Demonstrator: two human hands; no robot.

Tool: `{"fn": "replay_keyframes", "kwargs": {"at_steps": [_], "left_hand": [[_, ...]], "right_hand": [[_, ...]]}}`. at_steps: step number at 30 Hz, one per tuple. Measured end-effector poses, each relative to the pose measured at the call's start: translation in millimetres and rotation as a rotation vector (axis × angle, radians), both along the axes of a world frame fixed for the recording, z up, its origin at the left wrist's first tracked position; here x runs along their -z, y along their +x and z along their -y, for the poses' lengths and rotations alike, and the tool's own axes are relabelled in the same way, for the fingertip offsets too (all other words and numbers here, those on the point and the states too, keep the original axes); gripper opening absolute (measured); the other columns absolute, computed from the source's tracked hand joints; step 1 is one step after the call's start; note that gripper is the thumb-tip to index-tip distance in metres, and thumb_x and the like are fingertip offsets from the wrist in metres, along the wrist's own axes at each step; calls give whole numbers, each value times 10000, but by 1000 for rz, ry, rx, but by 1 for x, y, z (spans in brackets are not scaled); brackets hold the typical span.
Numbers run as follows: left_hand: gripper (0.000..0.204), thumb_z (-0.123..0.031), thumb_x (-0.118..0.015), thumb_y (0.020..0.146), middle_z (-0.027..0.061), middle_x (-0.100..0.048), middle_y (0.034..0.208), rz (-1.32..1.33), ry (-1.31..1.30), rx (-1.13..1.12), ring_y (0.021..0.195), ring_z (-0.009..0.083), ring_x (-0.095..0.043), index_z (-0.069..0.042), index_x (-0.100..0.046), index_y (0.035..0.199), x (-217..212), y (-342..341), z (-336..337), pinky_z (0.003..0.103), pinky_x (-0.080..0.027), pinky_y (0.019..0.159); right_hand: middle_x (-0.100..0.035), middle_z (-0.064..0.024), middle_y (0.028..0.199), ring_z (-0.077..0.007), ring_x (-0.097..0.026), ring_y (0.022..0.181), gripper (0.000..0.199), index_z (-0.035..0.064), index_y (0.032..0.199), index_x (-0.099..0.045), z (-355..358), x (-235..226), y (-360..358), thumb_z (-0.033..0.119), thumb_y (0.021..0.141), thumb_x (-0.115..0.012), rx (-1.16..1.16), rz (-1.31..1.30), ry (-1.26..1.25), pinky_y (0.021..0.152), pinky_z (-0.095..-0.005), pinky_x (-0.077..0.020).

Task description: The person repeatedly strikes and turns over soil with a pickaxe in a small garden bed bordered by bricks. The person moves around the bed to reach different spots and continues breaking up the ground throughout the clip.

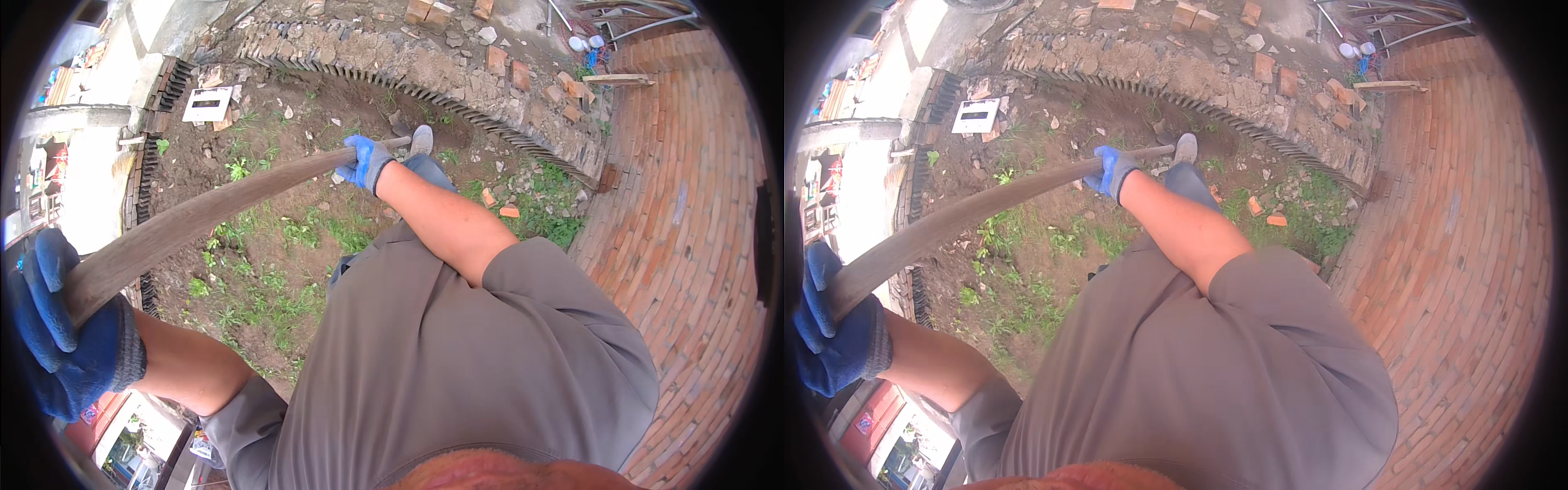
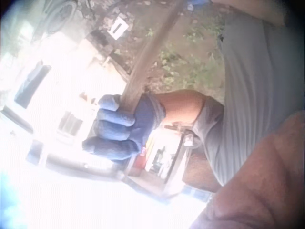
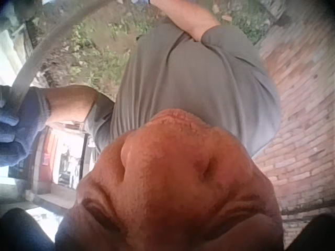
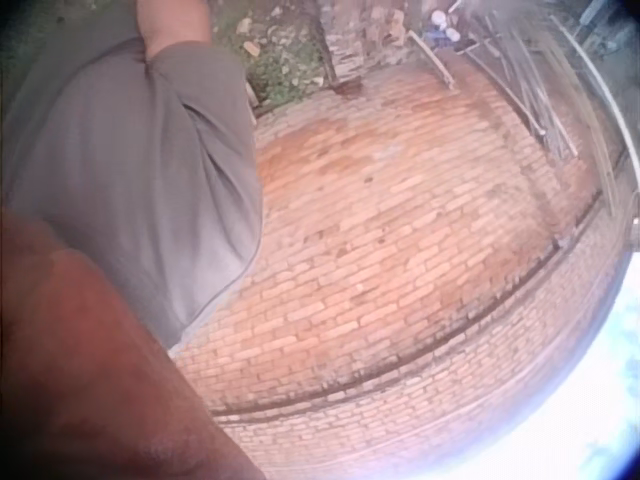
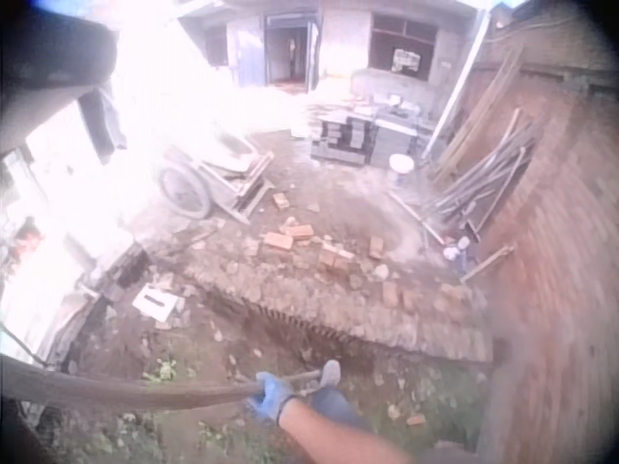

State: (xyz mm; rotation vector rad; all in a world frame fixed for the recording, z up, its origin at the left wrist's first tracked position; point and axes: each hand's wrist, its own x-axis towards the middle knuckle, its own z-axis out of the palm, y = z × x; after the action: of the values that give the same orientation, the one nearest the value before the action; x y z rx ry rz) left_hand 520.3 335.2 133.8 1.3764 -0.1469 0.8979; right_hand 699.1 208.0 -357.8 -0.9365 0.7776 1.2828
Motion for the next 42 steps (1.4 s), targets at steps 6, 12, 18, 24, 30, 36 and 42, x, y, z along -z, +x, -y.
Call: {"fn": "replay_keyframes", "kwargs": {"at_steps": [6,12,18,24,30,36,42], "left_hand": [[259,-161,-467,1055,-58,-490,610,8,-42,-77,555,106,-458,-76,-696,1139,46,-186,69,355,-388,763],[265,-340,-748,954,-38,-663,699,8,-183,-199,635,156,-635,-119,-698,1093,106,-335,130,388,-462,766],[167,-313,-702,969,-79,-596,626,-5,-296,-314,634,131,-577,-150,-667,976,154,-417,178,413,-412,865],[62,-73,-606,929,40,-677,816,-544,-407,-429,693,183,-574,-96,-664,931,110,-414,161,510,-437,1002],[453,-46,-674,849,210,-738,1042,-1775,231,-56,913,352,-746,-19,-647,1301,30,-352,74,426,-569,870],[525,-203,-703,862,218,-735,902,-2308,339,243,881,473,-704,-158,-545,1360,59,-341,76,556,-554,751],[550,-236,-713,865,204,-749,973,-2377,362,201,866,413,-731,-141,-585,1391,98,-390,75,504,-570,761]], "right_hand": [[-667,-92,997,-287,-700,923,195,117,1092,-580,26,18,-93,294,1012,-602,-142,-24,-165,829,-530,-625],[-664,-133,1013,-334,-684,892,248,93,1135,-570,45,33,-189,293,999,-621,-472,151,-397,822,-579,-595],[-701,-154,1094,-346,-719,967,263,54,1184,-617,56,83,-229,203,969,-594,-947,282,-517,841,-559,-597],[-777,-152,1047,-337,-739,925,256,109,1059,-791,63,152,-229,300,896,-747,-2101,1198,-230,819,-446,-606],[-703,-194,926,-344,-721,805,188,-1,986,-681,52,211,-231,127,954,-546,-1315,916,-158,695,-503,-576],[-746,-169,954,-336,-743,838,321,14,961,-731,44,150,-262,319,935,-635,-909,507,-662,715,-468,-596],[-743,-170,985,-325,-745,866,385,37,1030,-713,28,131,-288,401,949,-615,-507,286,-663,728,-490,-593]]}}
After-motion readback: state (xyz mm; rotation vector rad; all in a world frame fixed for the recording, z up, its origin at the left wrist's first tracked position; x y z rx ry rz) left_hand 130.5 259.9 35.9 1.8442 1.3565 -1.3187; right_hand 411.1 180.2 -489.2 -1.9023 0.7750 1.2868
